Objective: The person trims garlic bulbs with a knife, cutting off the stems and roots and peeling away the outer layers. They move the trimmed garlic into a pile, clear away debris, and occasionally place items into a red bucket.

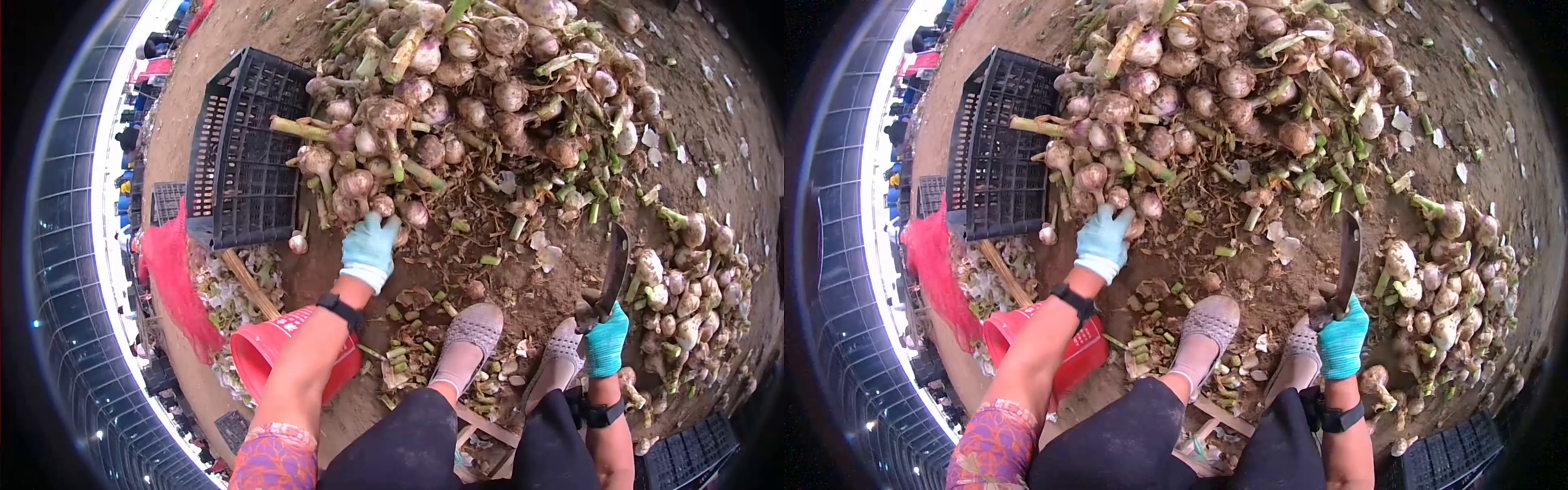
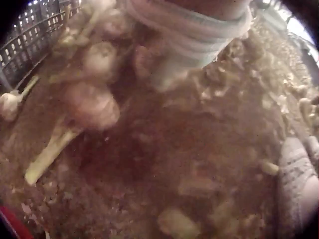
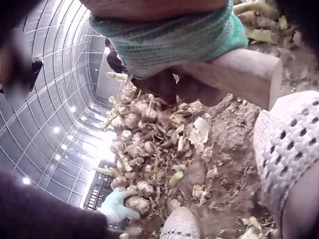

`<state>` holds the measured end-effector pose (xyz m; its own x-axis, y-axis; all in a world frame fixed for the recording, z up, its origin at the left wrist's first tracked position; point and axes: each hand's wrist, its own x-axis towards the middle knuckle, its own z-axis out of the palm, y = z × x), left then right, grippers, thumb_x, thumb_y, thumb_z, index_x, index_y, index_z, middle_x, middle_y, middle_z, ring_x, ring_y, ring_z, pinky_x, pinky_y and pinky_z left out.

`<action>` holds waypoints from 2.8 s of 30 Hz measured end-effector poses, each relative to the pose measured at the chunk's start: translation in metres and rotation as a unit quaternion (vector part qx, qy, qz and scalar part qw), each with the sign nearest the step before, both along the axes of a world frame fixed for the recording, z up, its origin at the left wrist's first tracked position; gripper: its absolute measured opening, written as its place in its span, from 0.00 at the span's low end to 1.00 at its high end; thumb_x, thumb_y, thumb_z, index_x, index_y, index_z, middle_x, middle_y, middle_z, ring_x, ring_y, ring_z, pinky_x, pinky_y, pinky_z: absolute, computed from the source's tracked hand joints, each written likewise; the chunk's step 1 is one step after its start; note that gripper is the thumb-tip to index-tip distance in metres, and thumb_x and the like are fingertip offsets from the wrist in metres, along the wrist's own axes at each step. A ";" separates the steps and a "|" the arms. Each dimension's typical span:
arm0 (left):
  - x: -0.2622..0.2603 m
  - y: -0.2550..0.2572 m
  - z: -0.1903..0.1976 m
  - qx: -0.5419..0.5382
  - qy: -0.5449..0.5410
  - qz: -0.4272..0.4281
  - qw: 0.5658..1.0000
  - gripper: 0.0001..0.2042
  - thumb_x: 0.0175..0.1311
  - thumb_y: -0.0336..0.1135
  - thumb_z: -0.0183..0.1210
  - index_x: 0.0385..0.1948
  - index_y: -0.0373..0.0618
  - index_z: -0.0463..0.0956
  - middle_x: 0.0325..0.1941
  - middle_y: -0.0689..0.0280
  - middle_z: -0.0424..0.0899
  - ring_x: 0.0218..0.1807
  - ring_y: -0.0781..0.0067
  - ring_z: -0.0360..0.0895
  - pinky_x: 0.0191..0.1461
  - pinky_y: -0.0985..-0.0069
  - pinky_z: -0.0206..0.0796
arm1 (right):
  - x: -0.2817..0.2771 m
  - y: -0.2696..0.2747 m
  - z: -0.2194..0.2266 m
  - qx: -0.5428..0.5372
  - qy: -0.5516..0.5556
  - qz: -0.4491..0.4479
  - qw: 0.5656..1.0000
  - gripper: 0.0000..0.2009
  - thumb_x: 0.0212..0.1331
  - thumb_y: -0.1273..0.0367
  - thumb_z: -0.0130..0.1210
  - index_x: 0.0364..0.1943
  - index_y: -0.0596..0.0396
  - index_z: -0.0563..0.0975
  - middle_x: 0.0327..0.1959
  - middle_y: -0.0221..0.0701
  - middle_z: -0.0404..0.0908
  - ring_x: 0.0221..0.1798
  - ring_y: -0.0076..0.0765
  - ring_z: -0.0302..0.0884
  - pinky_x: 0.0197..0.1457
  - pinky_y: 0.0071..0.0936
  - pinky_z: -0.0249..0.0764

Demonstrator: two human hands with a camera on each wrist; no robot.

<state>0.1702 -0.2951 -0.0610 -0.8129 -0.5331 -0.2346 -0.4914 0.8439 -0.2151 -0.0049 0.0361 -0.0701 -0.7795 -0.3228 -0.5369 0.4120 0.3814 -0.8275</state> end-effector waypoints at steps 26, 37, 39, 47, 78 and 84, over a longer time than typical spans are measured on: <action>-0.046 0.233 -0.016 0.405 -0.224 -0.278 0.842 0.33 0.35 0.46 0.67 0.45 0.39 0.65 0.38 0.60 0.75 0.40 0.56 0.73 0.46 0.60 0.60 | -0.013 0.017 0.028 -0.057 -0.051 -0.035 0.996 0.13 0.50 0.72 0.60 0.40 0.60 0.77 0.30 0.27 0.80 0.31 0.16 0.72 0.35 0.16 0.69; -0.058 0.204 0.001 0.703 -0.157 0.034 0.693 0.34 0.31 0.37 0.71 0.47 0.38 0.68 0.41 0.59 0.80 0.45 0.68 0.77 0.51 0.73 0.67 | -0.018 0.070 0.049 -0.299 -0.334 -0.020 0.894 0.16 0.53 0.67 0.54 0.41 0.67 0.74 0.21 0.33 0.76 0.19 0.26 0.73 0.21 0.20 0.69; -0.075 0.193 0.024 0.778 -0.080 0.137 0.609 0.37 0.25 0.31 0.73 0.48 0.37 0.69 0.45 0.63 0.79 0.46 0.74 0.75 0.55 0.74 0.65 | -0.016 0.076 0.048 -0.296 -0.332 -0.008 0.896 0.21 0.52 0.63 0.56 0.41 0.71 0.72 0.18 0.35 0.74 0.16 0.28 0.70 0.18 0.21 0.67; -0.103 0.173 0.060 0.841 0.063 0.086 0.530 0.38 0.29 0.36 0.71 0.51 0.36 0.66 0.48 0.63 0.77 0.48 0.71 0.74 0.56 0.73 0.65 | -0.023 0.073 0.068 -0.324 -0.330 0.036 0.886 0.20 0.51 0.64 0.57 0.40 0.70 0.73 0.17 0.36 0.74 0.15 0.29 0.70 0.18 0.21 0.67; -0.089 0.165 0.077 0.677 0.184 0.112 0.704 0.34 0.30 0.40 0.73 0.45 0.41 0.67 0.37 0.61 0.79 0.38 0.72 0.78 0.44 0.77 0.69 | 0.003 0.010 0.052 0.018 0.414 0.287 0.864 0.18 0.33 0.73 0.57 0.36 0.54 0.73 0.22 0.34 0.71 0.26 0.42 0.72 0.29 0.35 0.67; -0.082 0.173 0.091 0.701 0.155 0.163 0.677 0.37 0.29 0.42 0.74 0.47 0.40 0.68 0.39 0.60 0.78 0.39 0.69 0.78 0.46 0.75 0.69 | -0.001 0.005 0.037 -0.008 0.458 0.243 0.855 0.17 0.31 0.74 0.57 0.34 0.52 0.74 0.22 0.34 0.72 0.25 0.42 0.72 0.28 0.33 0.69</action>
<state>0.0879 -0.1217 0.0304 -0.8313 -0.1258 -0.5413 -0.5393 -0.0528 0.8405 -0.0061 0.0414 -0.0331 -0.6423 -0.7297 0.2344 -0.6154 0.3088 -0.7252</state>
